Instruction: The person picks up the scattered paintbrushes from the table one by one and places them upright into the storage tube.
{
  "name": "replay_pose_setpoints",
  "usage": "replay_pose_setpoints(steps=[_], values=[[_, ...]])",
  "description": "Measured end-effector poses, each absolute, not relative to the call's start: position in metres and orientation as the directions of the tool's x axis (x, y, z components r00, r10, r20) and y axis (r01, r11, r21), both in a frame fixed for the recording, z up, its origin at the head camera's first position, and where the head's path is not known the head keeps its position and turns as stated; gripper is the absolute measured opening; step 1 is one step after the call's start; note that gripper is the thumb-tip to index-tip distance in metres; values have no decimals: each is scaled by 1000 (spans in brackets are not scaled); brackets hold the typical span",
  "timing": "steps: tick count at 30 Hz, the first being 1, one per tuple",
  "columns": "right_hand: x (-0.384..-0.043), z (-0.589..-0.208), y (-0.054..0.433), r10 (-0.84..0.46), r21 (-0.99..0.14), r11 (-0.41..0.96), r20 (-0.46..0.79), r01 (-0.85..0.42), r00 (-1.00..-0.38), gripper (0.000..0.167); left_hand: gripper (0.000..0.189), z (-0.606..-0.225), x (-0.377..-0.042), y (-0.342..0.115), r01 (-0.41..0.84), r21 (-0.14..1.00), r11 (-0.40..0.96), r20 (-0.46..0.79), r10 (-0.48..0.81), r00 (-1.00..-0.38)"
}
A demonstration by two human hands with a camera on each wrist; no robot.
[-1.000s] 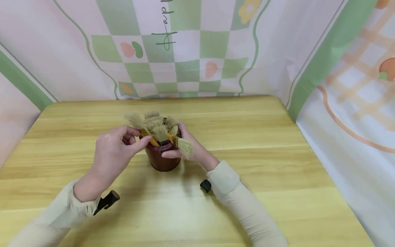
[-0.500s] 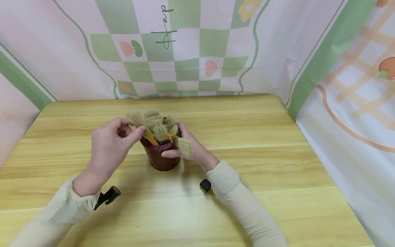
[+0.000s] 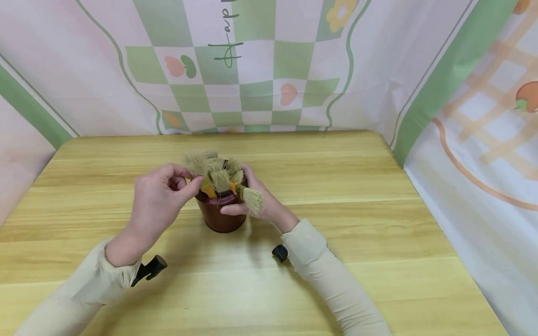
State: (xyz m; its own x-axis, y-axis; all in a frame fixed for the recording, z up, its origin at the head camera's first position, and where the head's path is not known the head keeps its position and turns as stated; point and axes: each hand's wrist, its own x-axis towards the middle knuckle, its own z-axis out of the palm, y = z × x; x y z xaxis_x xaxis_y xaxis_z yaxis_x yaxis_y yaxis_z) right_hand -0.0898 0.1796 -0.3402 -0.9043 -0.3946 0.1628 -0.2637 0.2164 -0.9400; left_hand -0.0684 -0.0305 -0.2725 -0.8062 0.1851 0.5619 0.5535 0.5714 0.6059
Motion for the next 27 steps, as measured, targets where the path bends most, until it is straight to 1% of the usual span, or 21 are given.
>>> replay_pose_setpoints(steps=[7,10,12,14,17,19,21,24,26,27], values=[[-90,-338,180,-421,-916,246,194,-317,-886,100,14,-276,-66,-29,527,650,548,508,202,-837],[-90,-336,180,-432,-884,290,221,-366,-874,100,14,-279,-65,-27,525,666,531,498,207,-842],[-90,-335,180,-435,-872,319,213,-371,-875,101,14,-282,-63,-27,529,667,526,500,211,-840],[-90,-334,180,-425,-868,355,180,-346,-887,103,14,-285,-62,-26,540,664,517,513,211,-832],[-91,-335,182,-395,-882,400,80,-250,-915,119,13,-289,-61,-27,560,655,508,536,209,-818],[-92,-336,182,-391,-893,397,46,-213,-919,123,12,-292,-61,-28,572,647,504,555,203,-807],[-92,-336,181,-396,-891,395,53,-222,-917,120,12,-295,-60,-30,570,644,511,559,195,-806],[-91,-337,179,-410,-880,393,92,-267,-907,107,12,-298,-60,-37,556,643,527,557,177,-811],[-90,-336,179,-400,-850,441,101,-288,-911,105,11,-298,-63,-43,542,645,538,552,162,-818],[-89,-335,180,-388,-845,460,86,-273,-918,105,11,-298,-65,-46,542,645,540,555,157,-817]])
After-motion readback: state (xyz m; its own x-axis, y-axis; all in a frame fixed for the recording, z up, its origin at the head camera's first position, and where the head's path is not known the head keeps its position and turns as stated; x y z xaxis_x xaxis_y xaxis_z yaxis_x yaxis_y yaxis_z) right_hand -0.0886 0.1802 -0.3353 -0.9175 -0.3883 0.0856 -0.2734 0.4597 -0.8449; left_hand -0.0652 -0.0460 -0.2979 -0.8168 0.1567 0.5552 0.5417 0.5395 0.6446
